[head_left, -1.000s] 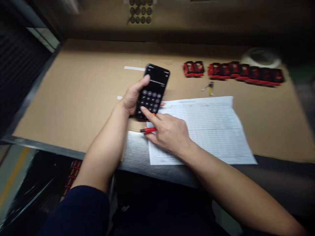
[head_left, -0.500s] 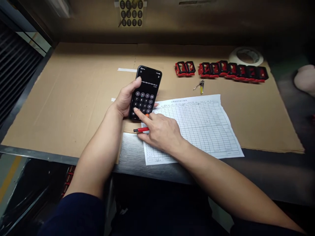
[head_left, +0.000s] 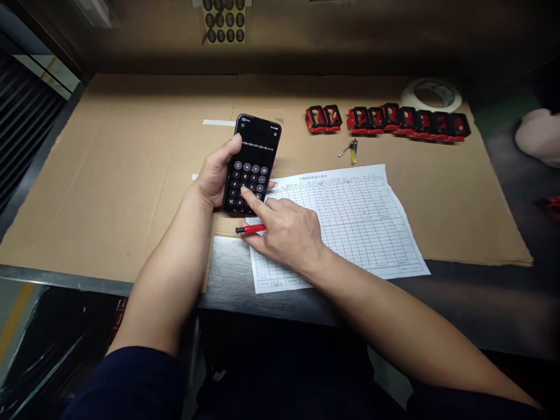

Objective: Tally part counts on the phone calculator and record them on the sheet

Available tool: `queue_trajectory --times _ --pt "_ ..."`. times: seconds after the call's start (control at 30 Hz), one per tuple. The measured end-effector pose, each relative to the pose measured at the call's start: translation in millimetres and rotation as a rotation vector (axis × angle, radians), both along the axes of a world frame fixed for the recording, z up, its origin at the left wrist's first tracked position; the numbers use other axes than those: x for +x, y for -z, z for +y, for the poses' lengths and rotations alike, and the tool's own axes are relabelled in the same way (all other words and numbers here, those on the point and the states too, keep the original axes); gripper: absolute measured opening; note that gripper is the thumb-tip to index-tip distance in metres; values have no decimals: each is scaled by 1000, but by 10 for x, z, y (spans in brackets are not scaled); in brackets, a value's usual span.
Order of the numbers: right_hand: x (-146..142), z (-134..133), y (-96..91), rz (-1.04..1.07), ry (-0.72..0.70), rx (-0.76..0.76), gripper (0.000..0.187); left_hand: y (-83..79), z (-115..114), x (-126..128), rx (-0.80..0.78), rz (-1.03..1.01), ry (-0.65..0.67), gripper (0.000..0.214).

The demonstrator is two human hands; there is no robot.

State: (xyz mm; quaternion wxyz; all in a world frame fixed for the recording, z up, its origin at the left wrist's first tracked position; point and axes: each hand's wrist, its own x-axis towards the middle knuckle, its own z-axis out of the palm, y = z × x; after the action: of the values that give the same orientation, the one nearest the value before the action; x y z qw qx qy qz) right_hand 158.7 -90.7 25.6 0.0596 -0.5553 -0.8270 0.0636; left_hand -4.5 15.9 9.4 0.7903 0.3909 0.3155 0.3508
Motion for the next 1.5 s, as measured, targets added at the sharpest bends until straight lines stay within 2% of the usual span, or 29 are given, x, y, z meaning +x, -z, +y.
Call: queue_trajectory --times 0.13,0.33,0.53,0.67,0.9,1.23,1.5 --pt "-22 11 -45 -25 13 -30 78 -6 -4 -4 17 25 4 75" --pt "-3 -37 -28 29 -64 -16 61 13 14 -18 19 9 -4 77" --pt "46 -46 128 178 -125 223 42 26 21 -28 -3 -44 3 76" --pt "89 -17 171 214 -110 382 35 66 52 -66 -21 -93 46 74" --pt "169 14 153 209 -80 480 36 65 60 -88 -42 -125 88 69" --pt "197 12 188 152 -32 444 26 57 56 -102 -33 -101 78 69" --pt "192 3 139 116 -23 331 28 38 38 -83 -28 -110 70 67"
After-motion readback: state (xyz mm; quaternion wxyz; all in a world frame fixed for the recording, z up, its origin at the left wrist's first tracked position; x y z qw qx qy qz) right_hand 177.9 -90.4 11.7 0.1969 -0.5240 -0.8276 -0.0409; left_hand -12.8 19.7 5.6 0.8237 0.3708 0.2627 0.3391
